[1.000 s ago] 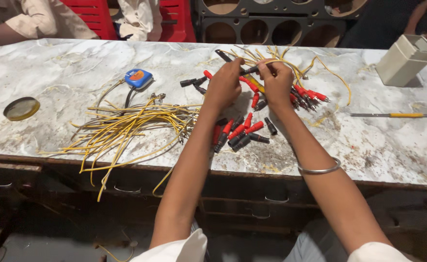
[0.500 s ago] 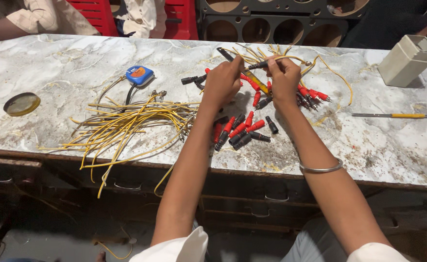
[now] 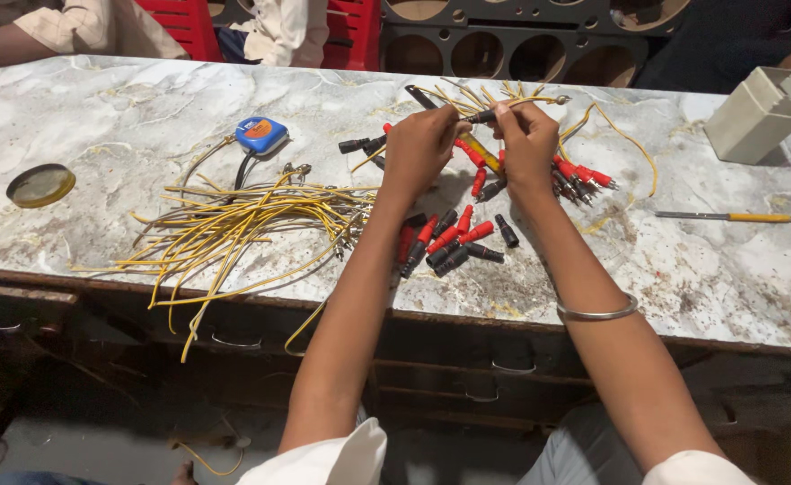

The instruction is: The person attaches red and black plastic connectors to the ends of yellow wires on a workbench. They repeatedly pick up a wire, insert it into a connector, and place the finished unit on the table.

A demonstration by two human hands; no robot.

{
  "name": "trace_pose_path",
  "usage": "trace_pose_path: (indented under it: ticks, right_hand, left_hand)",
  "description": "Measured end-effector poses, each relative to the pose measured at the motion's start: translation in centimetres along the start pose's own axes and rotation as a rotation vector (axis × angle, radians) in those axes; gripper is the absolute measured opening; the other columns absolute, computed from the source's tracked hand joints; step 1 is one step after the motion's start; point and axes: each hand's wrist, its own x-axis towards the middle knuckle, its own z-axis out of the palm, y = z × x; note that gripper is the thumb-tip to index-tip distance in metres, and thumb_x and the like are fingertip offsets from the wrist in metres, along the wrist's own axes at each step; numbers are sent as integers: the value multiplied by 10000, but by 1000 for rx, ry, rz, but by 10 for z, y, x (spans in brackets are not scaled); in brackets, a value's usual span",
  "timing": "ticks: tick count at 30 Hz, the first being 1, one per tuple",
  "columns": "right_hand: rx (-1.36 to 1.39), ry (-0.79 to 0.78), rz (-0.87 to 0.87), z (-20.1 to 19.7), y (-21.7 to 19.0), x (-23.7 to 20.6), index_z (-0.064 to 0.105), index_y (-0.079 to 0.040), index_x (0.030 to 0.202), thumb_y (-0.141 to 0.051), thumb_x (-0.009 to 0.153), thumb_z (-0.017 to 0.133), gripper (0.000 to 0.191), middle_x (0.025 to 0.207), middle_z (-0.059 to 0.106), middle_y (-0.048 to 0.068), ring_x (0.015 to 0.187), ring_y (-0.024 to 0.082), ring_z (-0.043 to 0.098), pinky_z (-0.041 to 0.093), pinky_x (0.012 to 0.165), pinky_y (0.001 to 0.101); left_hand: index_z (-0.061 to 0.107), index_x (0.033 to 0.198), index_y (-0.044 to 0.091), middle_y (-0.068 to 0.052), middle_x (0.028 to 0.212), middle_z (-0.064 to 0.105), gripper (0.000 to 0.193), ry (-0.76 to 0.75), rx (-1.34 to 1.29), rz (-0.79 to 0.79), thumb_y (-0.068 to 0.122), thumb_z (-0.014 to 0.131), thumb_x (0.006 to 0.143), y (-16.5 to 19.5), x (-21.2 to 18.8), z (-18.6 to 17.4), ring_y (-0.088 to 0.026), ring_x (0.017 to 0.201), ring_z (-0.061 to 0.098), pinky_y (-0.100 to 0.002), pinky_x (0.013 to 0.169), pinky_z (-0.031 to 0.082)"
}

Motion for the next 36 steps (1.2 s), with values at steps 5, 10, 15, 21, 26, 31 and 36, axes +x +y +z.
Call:
trace_pose_path:
  ticks: [5, 10, 15, 21, 26, 31, 36]
  right_hand:
    - [13, -16, -9, -1, 0, 0, 733, 19, 970, -127, 1007, 664, 165, 830, 706, 9, 750, 60, 615, 495, 716, 224]
    - [-66, -42, -39, 2, 4, -1, 741, 19, 983, -114, 996, 683, 146, 797, 679, 5, 725, 55, 588, 464, 674, 220]
    - [-92, -38, -74, 3, 4, -1, 752, 18, 996, -112, 1001, 684, 147, 806, 683, 10, 728, 56, 591, 472, 679, 216]
    - [-49, -8, -38, 2, 2, -1, 760, 14, 1033, -130, 987, 691, 166, 830, 714, 25, 748, 62, 616, 489, 696, 221]
    - [-9, -26, 3, 3, 0, -2, 757, 7, 1044, -129, 997, 676, 165, 838, 713, 17, 768, 65, 617, 506, 731, 228]
    - [32, -63, 0, 5, -1, -4, 761, 1, 1065, -115, 995, 680, 158, 849, 691, 9, 788, 67, 613, 512, 758, 236]
    - [66, -44, 21, 6, -2, -4, 764, -2, 1061, -137, 999, 691, 165, 880, 705, 8, 795, 61, 623, 541, 779, 239]
  left_hand:
    - [679, 817, 81, -79, 737, 690, 181, 8, 121, 54, 226, 750, 897, -2, 1, 1, -334, 751, 664, -485, 650, 471]
    - [663, 1048, 59, -116, 944, 688, 221, 0, -11, 80, -10, 641, 840, -6, -3, 9, -352, 949, 652, -473, 776, 510]
    - [631, 1010, 51, -110, 942, 683, 112, 54, -25, 110, 39, 678, 910, -7, -3, 10, -346, 943, 651, -486, 787, 503]
    - [674, 899, 71, -94, 771, 668, 85, 85, 13, 99, 143, 718, 906, -5, -1, 5, -325, 766, 637, -482, 682, 484]
    - [664, 869, 58, -113, 734, 645, 160, 61, 49, 85, 186, 749, 913, -6, -2, 6, -341, 740, 633, -486, 642, 474]
    - [653, 991, 54, -99, 900, 689, 167, 31, 57, 147, 24, 652, 827, -8, -4, 9, -336, 893, 676, -467, 719, 521]
    - [702, 1015, 99, -75, 876, 709, 124, 20, 36, 101, 144, 711, 901, -7, -3, 5, -304, 850, 693, -452, 680, 524]
